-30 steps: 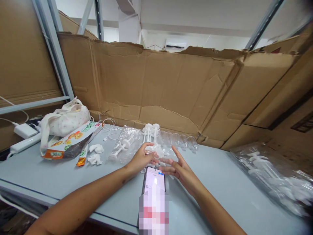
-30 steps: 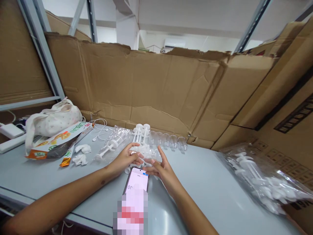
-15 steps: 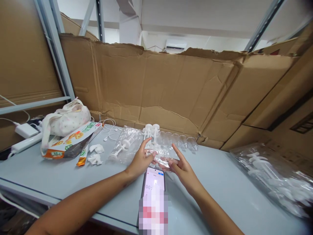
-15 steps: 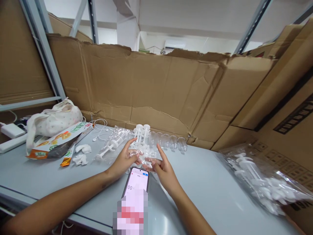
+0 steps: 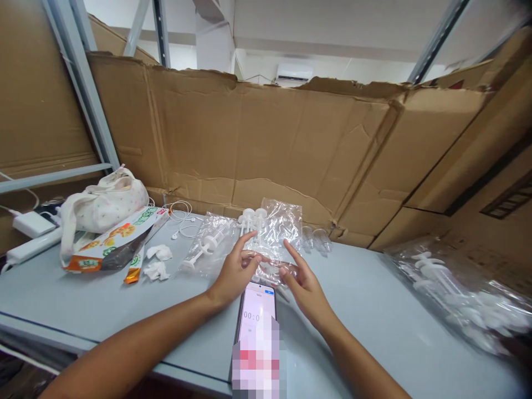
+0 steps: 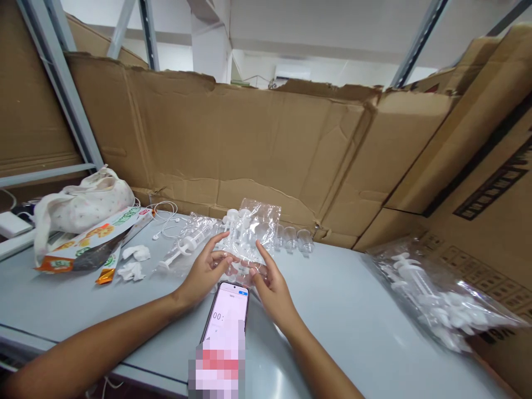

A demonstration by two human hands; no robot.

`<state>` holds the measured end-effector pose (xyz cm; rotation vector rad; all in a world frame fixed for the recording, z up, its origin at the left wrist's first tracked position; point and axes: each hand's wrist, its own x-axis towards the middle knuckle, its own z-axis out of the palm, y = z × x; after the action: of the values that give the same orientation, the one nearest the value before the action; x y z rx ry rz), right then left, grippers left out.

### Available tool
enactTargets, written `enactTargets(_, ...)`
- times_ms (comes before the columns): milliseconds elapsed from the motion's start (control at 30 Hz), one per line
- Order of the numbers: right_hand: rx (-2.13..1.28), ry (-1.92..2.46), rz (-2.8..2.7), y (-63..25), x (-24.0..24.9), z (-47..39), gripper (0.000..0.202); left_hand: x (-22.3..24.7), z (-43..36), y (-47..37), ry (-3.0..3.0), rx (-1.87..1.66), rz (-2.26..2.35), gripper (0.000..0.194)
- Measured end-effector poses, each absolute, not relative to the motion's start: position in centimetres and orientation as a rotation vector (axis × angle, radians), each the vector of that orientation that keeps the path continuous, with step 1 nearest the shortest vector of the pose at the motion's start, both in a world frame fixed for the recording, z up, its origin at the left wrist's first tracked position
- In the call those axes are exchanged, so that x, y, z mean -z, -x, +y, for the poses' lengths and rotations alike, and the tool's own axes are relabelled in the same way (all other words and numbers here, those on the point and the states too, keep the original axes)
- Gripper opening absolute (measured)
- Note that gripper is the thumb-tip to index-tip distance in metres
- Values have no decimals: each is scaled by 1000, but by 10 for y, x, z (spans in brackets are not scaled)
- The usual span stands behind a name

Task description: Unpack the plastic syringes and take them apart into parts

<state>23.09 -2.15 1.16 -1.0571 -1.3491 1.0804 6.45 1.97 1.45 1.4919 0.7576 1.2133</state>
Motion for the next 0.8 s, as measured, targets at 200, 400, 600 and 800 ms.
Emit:
enactTargets(200, -1045, 1065, -1280, -235, -11, -18, 76, -15, 24, -60, -1538, -1325, 752, 44)
enactTargets(400, -1036, 1061, -1308, -242, -10, -18, 71, -11, 30, -54, -1582, -1316, 773, 43)
enactTargets(600, -982, 1044, -1369, -248, -6, -16, 72, -15, 30, -46, -1612, -1222, 859, 51)
enactTargets(800, -996, 1040, -1418, -249, -10, -21, 73, -17, 27, -39, -1704, -1158, 856, 55)
